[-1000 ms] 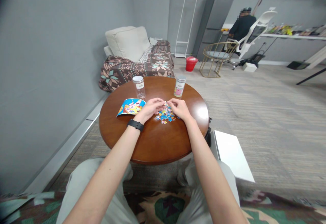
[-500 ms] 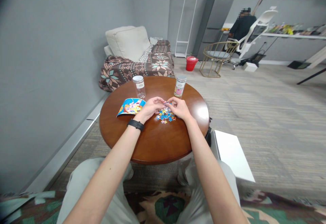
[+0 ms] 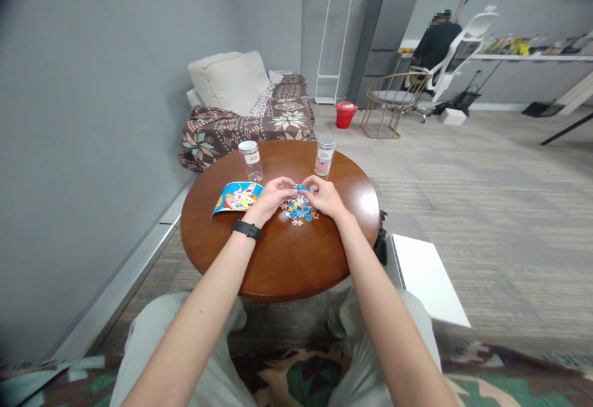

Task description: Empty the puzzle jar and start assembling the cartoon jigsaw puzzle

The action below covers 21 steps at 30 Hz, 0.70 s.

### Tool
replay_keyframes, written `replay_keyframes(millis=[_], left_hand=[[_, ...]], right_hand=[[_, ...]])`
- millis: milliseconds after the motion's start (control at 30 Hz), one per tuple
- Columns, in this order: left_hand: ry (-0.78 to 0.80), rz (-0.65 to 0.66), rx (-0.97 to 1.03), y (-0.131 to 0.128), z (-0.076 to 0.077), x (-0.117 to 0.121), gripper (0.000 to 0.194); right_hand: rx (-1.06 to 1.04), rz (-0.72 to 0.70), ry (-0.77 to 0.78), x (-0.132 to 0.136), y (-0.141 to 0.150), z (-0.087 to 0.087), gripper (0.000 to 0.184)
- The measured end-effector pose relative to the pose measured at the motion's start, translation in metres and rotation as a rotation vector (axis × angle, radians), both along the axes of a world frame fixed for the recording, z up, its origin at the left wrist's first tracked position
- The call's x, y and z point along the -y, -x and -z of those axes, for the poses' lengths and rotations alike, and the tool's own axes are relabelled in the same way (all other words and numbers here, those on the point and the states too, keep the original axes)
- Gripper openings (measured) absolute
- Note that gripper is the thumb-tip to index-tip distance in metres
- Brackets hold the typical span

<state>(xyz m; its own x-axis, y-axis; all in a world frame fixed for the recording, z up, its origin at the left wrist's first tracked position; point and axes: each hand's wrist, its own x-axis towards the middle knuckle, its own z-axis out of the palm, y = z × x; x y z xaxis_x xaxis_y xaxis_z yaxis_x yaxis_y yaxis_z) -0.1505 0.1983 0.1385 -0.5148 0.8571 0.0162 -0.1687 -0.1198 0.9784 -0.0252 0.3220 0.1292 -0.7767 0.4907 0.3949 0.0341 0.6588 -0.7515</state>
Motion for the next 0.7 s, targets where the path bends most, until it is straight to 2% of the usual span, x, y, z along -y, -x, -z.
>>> replay_keyframes(millis=[100,167,233,333,433,500,600,700], left_hand=[[0.014,-0.062,-0.001,0.002,0.000,-0.002,0.016],[0.090,-0.157,-0.067,0.003,0.000,-0.004,0.012],[0.205,-0.273,-0.237,0.003,0.000,-0.004,0.012],[0.315,-0.366,-0.625,-0.002,0.000,-0.002,0.015],[0.426,-0.353,-0.826,-0.011,-0.005,0.002,0.010],[0.454,-0.300,-0.943,-0.016,-0.012,0.006,0.009],[0.484,-0.201,-1.140,-0.022,-0.025,0.018,0.018],[0.584,-0.120,-1.293,-0.032,-0.024,0.039,0.027]], right_hand=[[0.001,0.042,-0.048,-0.003,0.001,0.003,0.026],[0.023,0.084,-0.110,-0.005,0.002,0.006,0.026],[0.077,0.133,-0.185,-0.005,0.003,0.008,0.025],[0.192,0.173,-0.315,-0.001,0.003,0.008,0.018],[0.219,0.135,-0.443,0.006,0.005,0.006,0.018],[0.235,0.105,-0.510,0.010,0.006,0.004,0.021],[0.288,0.027,-0.554,0.015,0.007,-0.002,0.025],[0.319,-0.002,-0.556,0.024,-0.002,-0.009,0.030]])
